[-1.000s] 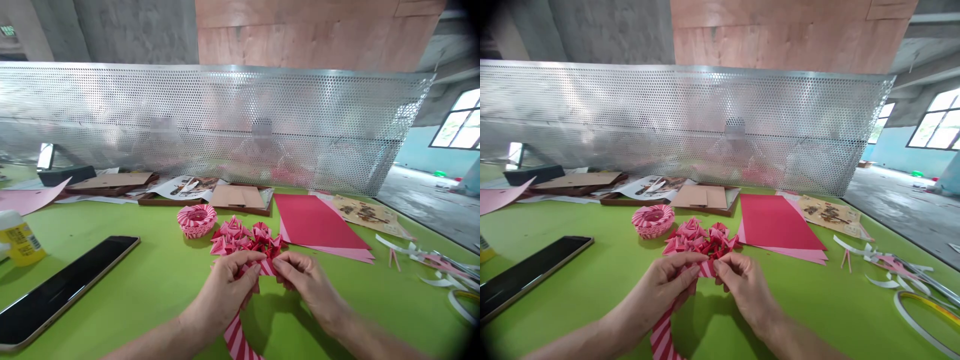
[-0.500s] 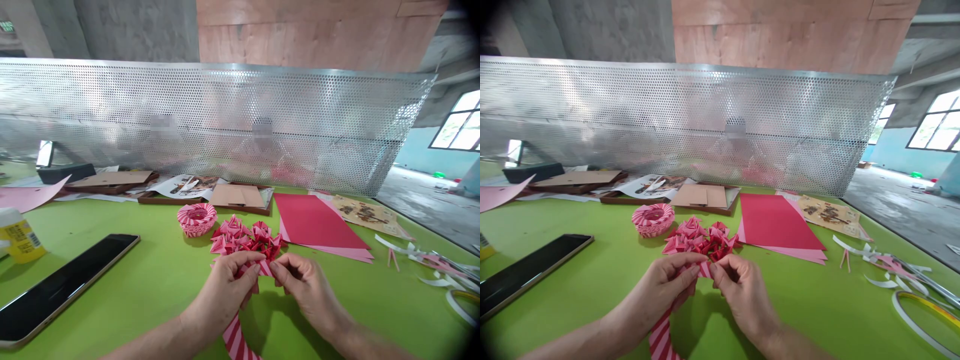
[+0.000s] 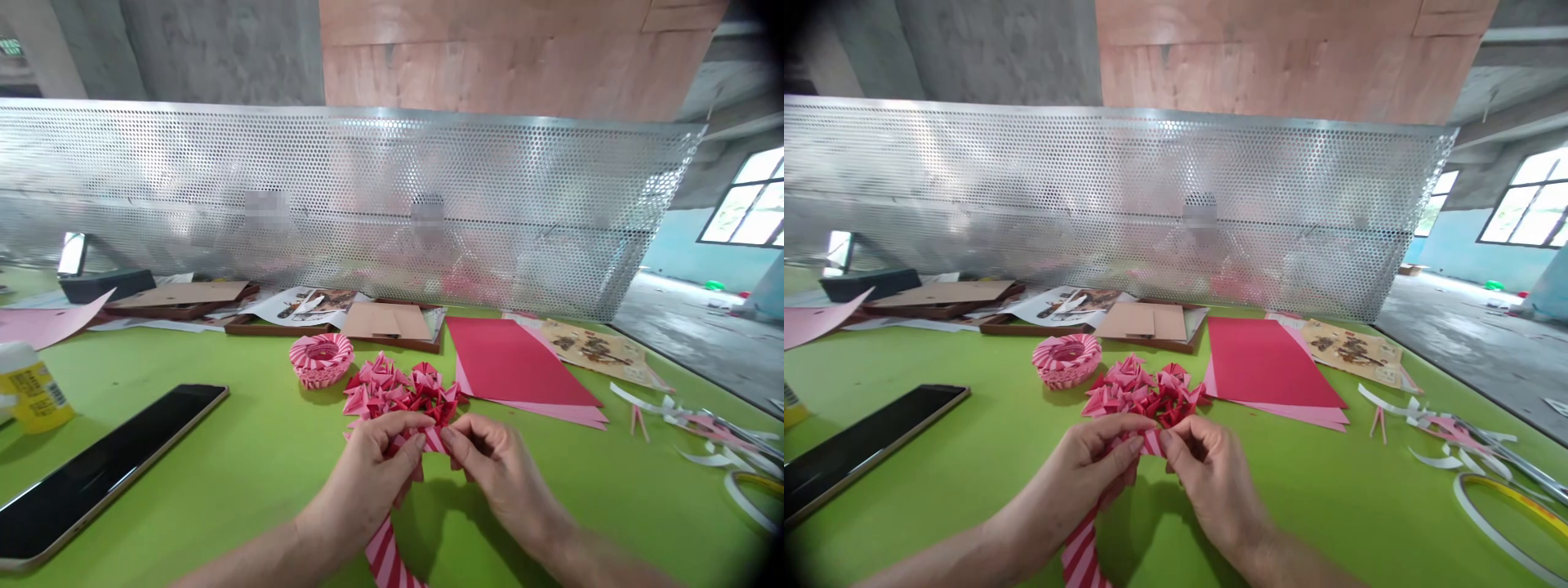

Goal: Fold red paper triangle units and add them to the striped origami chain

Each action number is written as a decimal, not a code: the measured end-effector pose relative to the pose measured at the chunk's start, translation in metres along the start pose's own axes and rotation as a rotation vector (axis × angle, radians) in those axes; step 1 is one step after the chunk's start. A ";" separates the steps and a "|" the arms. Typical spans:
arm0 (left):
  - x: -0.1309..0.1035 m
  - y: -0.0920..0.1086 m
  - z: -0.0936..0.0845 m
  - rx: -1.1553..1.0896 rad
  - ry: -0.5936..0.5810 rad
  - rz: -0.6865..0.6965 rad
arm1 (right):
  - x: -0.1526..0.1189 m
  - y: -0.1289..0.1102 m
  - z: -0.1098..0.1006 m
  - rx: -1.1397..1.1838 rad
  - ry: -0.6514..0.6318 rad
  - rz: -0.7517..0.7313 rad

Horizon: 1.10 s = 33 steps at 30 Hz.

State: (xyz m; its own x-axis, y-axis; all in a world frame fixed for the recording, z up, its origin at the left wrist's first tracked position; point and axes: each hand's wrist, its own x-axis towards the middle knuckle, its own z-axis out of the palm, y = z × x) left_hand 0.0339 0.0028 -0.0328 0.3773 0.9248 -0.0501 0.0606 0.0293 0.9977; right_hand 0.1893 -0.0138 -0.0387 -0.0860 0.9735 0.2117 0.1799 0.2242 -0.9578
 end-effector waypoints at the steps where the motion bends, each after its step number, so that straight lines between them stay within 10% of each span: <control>1: 0.000 0.000 0.000 0.003 0.001 -0.006 | 0.000 0.000 0.000 -0.001 -0.004 -0.001; 33: 0.008 0.006 -0.005 -0.075 0.049 -0.002 | 0.003 -0.002 -0.001 0.091 0.093 0.032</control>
State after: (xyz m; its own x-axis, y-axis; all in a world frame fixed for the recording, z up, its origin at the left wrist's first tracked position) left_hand 0.0330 0.0125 -0.0271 0.3312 0.9422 -0.0512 -0.0086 0.0573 0.9983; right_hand 0.1891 -0.0112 -0.0358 0.0107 0.9809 0.1941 0.0914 0.1923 -0.9771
